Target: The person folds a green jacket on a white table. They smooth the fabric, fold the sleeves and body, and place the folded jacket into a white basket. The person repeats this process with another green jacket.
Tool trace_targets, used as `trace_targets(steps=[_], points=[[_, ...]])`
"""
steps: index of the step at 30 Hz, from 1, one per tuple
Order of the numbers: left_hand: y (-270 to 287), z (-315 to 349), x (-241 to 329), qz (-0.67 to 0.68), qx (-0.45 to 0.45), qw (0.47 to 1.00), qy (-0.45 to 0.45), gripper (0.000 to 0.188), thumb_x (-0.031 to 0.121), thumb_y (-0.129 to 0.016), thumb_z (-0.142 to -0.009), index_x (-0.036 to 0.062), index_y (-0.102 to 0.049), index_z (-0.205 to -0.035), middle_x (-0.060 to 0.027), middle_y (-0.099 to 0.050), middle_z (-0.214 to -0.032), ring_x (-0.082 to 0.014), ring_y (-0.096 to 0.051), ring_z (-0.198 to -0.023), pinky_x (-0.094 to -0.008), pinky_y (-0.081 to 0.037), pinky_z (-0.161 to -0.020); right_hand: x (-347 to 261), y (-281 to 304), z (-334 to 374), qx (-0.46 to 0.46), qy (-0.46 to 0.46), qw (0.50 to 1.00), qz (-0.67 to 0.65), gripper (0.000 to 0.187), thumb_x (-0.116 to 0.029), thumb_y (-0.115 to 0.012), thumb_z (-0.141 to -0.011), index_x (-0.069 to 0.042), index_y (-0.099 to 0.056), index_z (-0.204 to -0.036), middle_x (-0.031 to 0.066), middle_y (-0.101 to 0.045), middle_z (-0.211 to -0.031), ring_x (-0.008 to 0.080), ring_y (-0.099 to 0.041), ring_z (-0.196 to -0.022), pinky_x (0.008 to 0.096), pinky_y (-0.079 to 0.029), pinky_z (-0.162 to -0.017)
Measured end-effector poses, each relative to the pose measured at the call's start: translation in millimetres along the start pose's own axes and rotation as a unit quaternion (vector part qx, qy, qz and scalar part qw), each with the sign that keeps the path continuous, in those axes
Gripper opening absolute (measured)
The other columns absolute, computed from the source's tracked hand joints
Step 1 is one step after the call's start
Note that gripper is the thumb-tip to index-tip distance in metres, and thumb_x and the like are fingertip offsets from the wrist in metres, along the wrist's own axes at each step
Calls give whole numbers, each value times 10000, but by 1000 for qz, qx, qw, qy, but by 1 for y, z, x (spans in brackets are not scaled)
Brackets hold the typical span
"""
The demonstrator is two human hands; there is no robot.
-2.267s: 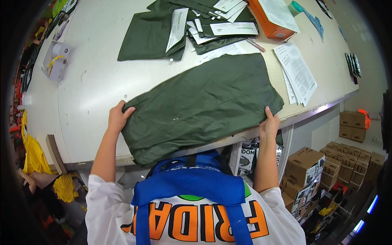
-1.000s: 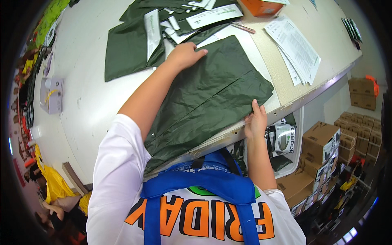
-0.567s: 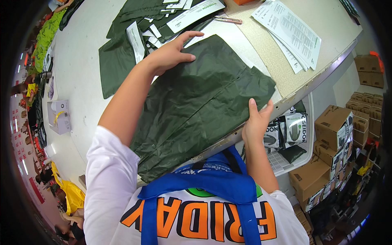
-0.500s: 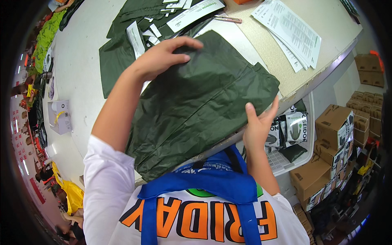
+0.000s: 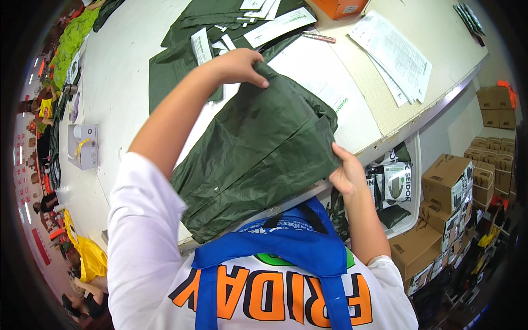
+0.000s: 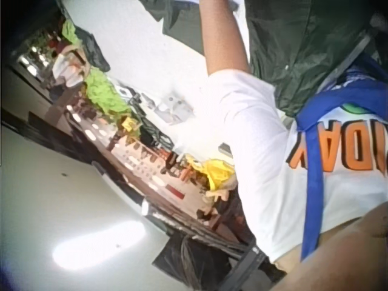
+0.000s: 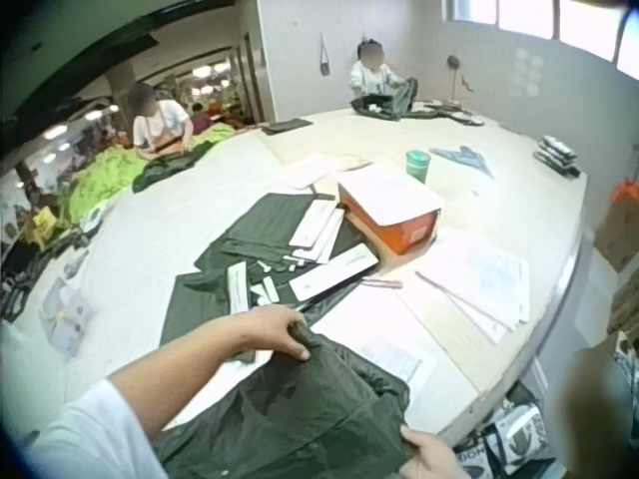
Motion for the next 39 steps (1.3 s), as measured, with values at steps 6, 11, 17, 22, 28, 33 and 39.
trace_targets(steps=[6, 11, 17, 22, 28, 33, 39], points=[[-49, -24, -51, 198, 18, 979, 42, 373, 324, -701, -790, 13, -562, -944, -121, -593, -888, -239, -552, -813, -335, -442, -760, -23, -17, 11, 204, 247, 777, 541, 447, -270, -583, -916, 5, -482, -1254, 120, -597, -939, 202, -579, -796, 356, -475, -701], [-67, -12, -58, 111, 203, 967, 107, 588, 332, -694, -797, 25, -472, -1245, -210, -582, -1183, -341, -572, -1087, -391, -451, -910, -20, -95, 9, 229, 487, 258, 802, 508, -446, -673, -798, -74, -590, -1134, 135, -555, -802, 315, -535, -791, 463, -390, -811], [-85, 45, -33, 93, 192, 975, 59, 814, 217, -643, -833, 91, -157, -1475, -248, -510, -1276, -398, -516, -1145, -420, -419, -969, -63, -123, -6, 186, 172, 260, 932, 523, -540, -573, -838, -44, -659, -982, 157, -655, -856, 317, -639, -825, 454, -466, -729], [-89, 81, -19, 22, 338, 941, 10, 796, 266, -675, -814, 134, -236, -1465, -197, -375, -1408, -383, -426, -1236, -450, -360, -1026, -40, -130, -50, 105, 344, 275, 892, 587, -527, -483, -904, -36, -550, -1220, 210, -608, -1114, 364, -591, -1014, 477, -472, -813], [-138, 278, -40, -73, 344, 918, 185, 670, 257, -669, -803, 131, -395, -1401, -185, -310, -1454, -390, -307, -1319, -486, -257, -1077, -25, -122, -108, 80, 272, 346, 894, 612, -512, -428, -936, -39, -439, -1322, 279, -583, -1118, 434, -566, -1030, 497, -449, -873], [-257, 381, -72, -43, 293, 868, 399, 662, 383, -576, -870, 169, -334, -1448, -215, -131, -1530, -463, -196, -1357, -548, -170, -1095, -21, -103, -117, 85, 299, 369, 876, 552, -453, -448, -951, -14, -444, -1287, 292, -596, -1061, 459, -568, -990, 490, -446, -853], [-257, 377, -85, -32, 304, 882, 358, 630, 458, -519, -898, 202, -345, -1447, -175, -108, -1550, -442, -138, -1392, -569, -103, -1108, -32, -79, -100, 128, 321, 287, 893, 557, -417, -477, -949, -30, -411, -1345, 251, -458, -1324, 420, -460, -1194, 519, -387, -946]])
Point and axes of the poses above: each hand's wrist, its own z-axis away from the middle knuckle, its own y-axis out of the back of the hand, x = y × z, the point moved 3 cm from there along -z, towards the middle knuckle
